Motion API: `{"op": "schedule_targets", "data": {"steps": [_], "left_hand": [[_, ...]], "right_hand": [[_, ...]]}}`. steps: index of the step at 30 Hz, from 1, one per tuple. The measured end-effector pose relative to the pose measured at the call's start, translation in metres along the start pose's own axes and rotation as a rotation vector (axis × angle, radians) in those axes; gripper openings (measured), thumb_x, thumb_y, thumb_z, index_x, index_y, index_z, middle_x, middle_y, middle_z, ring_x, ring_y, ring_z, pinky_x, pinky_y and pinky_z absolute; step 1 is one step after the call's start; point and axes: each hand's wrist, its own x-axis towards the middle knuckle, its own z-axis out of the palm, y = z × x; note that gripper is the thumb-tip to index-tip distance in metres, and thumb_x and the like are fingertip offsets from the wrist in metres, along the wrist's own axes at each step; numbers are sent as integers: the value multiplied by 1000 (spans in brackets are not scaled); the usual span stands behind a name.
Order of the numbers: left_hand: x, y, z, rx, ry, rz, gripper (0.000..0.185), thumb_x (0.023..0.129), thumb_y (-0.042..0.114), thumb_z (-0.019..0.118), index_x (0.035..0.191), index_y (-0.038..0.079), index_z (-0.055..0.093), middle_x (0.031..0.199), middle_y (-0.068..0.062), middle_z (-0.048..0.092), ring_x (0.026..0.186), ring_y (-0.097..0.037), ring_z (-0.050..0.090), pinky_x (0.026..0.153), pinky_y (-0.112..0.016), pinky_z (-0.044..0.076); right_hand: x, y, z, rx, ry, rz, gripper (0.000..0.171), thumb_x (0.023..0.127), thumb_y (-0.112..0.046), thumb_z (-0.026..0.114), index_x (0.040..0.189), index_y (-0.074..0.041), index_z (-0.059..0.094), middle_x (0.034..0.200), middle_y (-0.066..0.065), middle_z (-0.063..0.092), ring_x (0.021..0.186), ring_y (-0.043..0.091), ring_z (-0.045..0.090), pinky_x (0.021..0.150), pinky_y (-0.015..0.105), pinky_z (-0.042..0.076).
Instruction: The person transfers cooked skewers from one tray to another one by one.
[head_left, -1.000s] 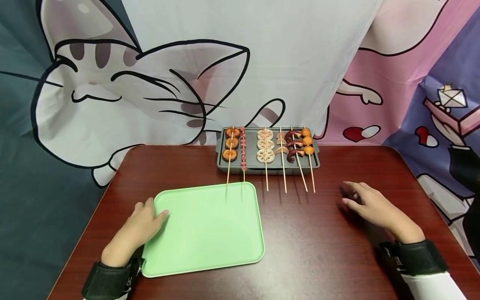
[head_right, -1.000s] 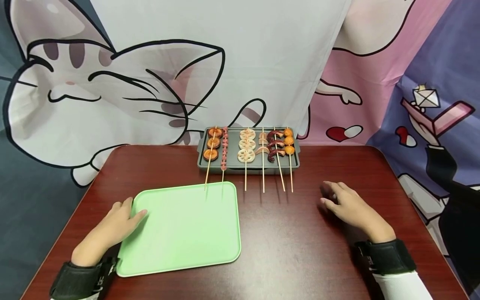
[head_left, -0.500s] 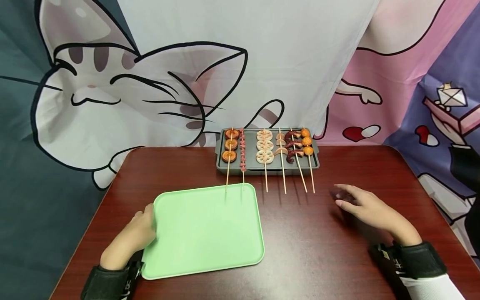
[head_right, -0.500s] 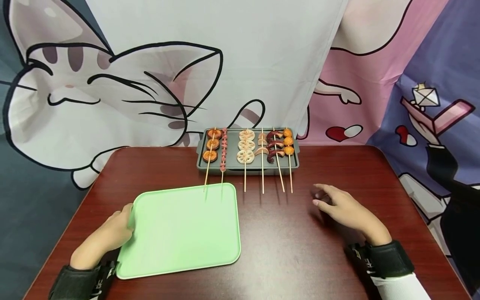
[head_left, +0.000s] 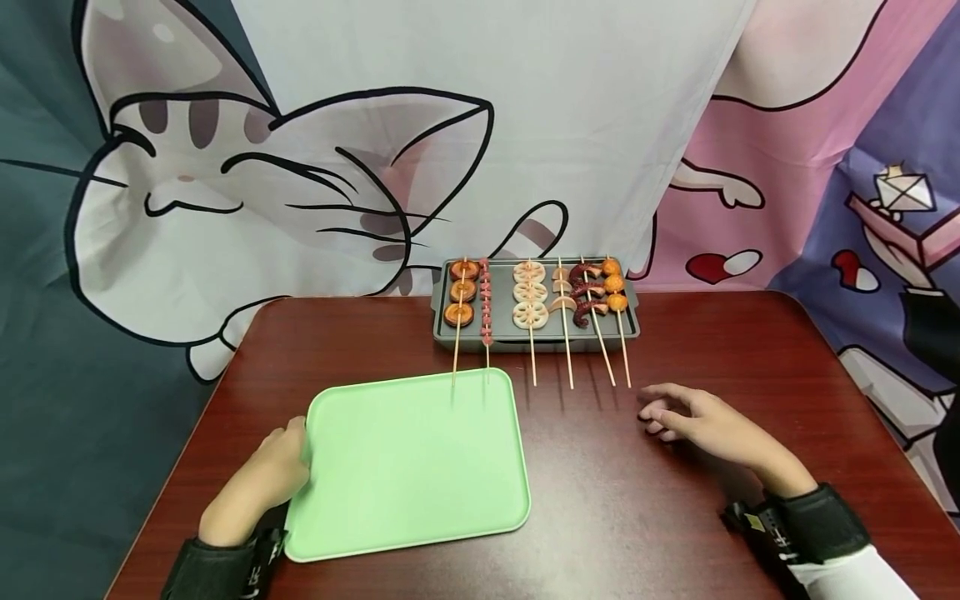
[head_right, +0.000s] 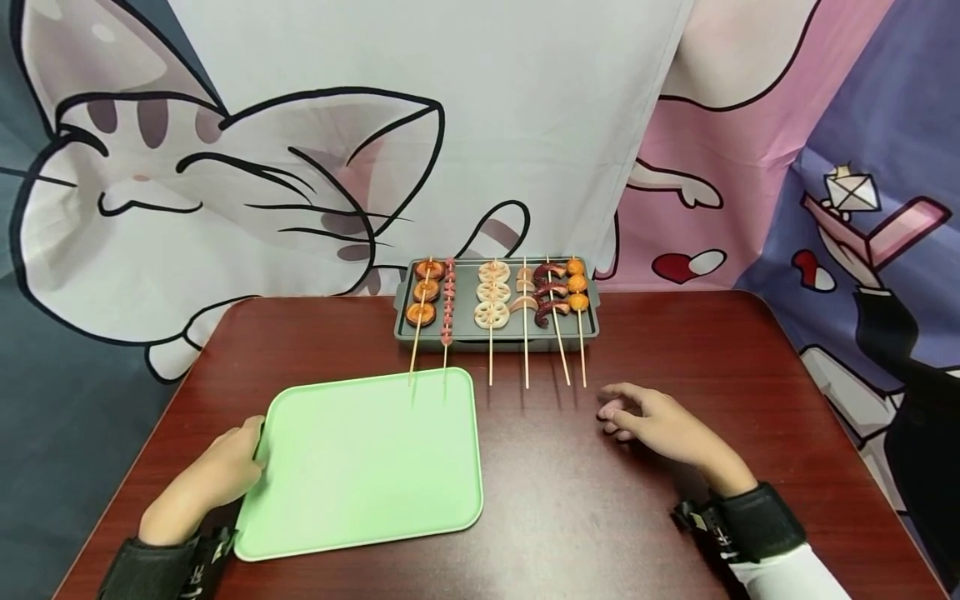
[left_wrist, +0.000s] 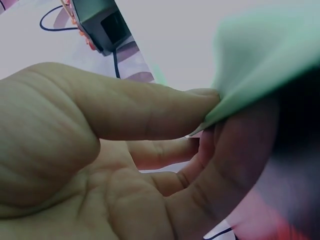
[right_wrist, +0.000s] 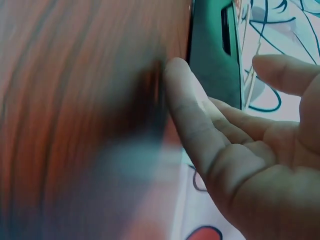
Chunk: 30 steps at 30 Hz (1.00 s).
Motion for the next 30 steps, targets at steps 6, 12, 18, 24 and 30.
{"op": "schedule_targets", "data": {"steps": [6,12,18,24,30], "left_hand": [[0,3,0,-4,39,21,57,87,-10,48,139,-25,33,118,-38,58,105,-43,56,80,-48,52],[-1,5,-1,-20,52,41,51,93,-7,53,138,-25,36,117,-35,59,106,-44,57,82,-50,54],[0,9,-1,-32,76,73,49,94,-6,56,137,-23,39,113,-31,61,105,-41,58,81,-49,54],[2,17,-1,-41,80,90,53,94,-5,61,139,-23,38,119,-34,60,112,-46,58,84,-51,55],[3,23,3,-65,59,94,54,96,-4,62,141,-22,37,124,-35,59,117,-47,58,85,-50,56]], "right_hand": [[9,-3,10,156,-59,9,53,109,-15,52,148,18,37,124,32,65,103,18,73,87,33,64],[16,-9,19,241,-105,11,55,109,-14,52,148,21,35,129,36,62,105,21,73,90,35,63],[20,-13,29,344,-140,41,56,109,-14,51,148,22,33,130,32,62,108,21,72,93,36,62],[27,-16,40,435,-164,80,58,108,-15,54,148,21,34,128,26,66,109,21,72,94,37,62],[30,-17,50,421,-182,107,55,108,-12,53,148,21,35,128,26,66,106,21,73,91,34,63]]}}
